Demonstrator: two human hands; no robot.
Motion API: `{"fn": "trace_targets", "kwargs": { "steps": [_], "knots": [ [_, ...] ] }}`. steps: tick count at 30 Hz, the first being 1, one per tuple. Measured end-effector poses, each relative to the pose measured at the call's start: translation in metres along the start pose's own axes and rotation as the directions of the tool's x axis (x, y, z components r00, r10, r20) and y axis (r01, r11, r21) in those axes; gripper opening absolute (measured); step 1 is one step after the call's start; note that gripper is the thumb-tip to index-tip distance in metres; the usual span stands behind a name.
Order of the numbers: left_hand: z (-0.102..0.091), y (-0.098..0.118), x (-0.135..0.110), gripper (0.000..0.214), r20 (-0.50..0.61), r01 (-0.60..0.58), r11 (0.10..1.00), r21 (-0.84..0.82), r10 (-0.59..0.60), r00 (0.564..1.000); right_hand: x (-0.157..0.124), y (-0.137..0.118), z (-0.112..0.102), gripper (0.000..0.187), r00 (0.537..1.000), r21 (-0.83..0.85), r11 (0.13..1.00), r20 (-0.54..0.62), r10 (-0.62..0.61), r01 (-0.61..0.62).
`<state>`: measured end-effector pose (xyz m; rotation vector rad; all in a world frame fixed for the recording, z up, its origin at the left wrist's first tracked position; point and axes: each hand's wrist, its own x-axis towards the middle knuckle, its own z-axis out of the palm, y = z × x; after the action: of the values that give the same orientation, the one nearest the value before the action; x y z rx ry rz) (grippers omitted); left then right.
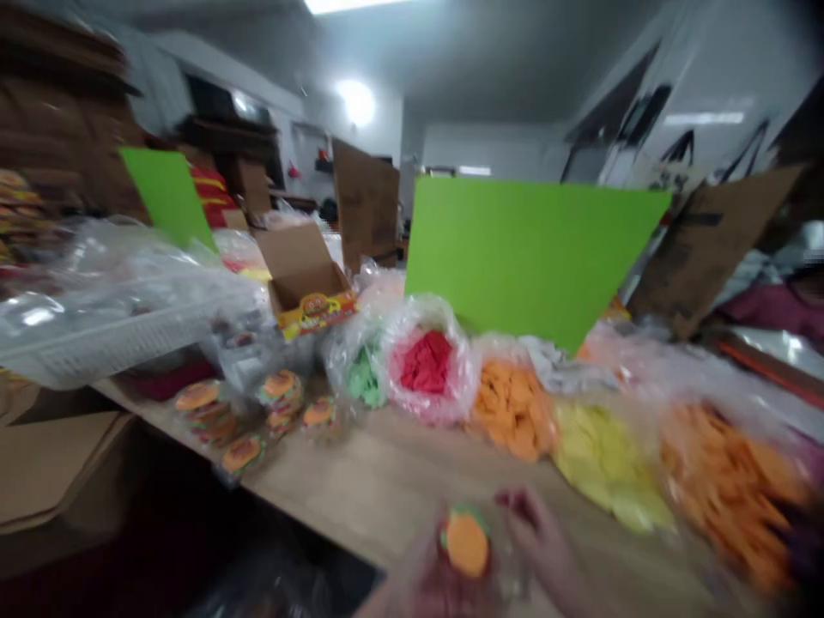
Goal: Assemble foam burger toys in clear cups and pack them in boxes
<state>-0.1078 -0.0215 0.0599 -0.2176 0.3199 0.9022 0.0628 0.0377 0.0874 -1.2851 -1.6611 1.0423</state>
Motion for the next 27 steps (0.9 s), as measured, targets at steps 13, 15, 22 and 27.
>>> {"fn": "trace_targets", "kwargs": {
  "steps": [13,15,22,27],
  "knots": [
    [0.008,0.000,0.039,0.041,0.043,-0.474,0.739,0.478,0.520,0.853,-0.043,-0.025,0.039,0.042,0.956,0.599,0.801,-0.223,0.190,-0.019],
    [0.014,-0.010,0.040,0.037,0.175,-0.544,0.485,0.685,0.615,0.769,-0.034,-0.017,0.050,0.045,0.902,0.882,0.458,-0.103,0.419,-0.112],
    [0.042,-0.018,0.043,0.036,0.357,-0.549,0.109,0.829,0.654,0.668,-0.015,0.003,0.036,0.045,0.888,0.960,-0.203,0.260,0.380,-0.194],
    [0.046,0.007,0.051,0.041,0.028,-0.611,0.608,0.508,0.697,0.717,-0.016,0.013,0.025,0.047,0.883,0.955,-0.248,0.252,0.395,-0.162]
  ]
}}
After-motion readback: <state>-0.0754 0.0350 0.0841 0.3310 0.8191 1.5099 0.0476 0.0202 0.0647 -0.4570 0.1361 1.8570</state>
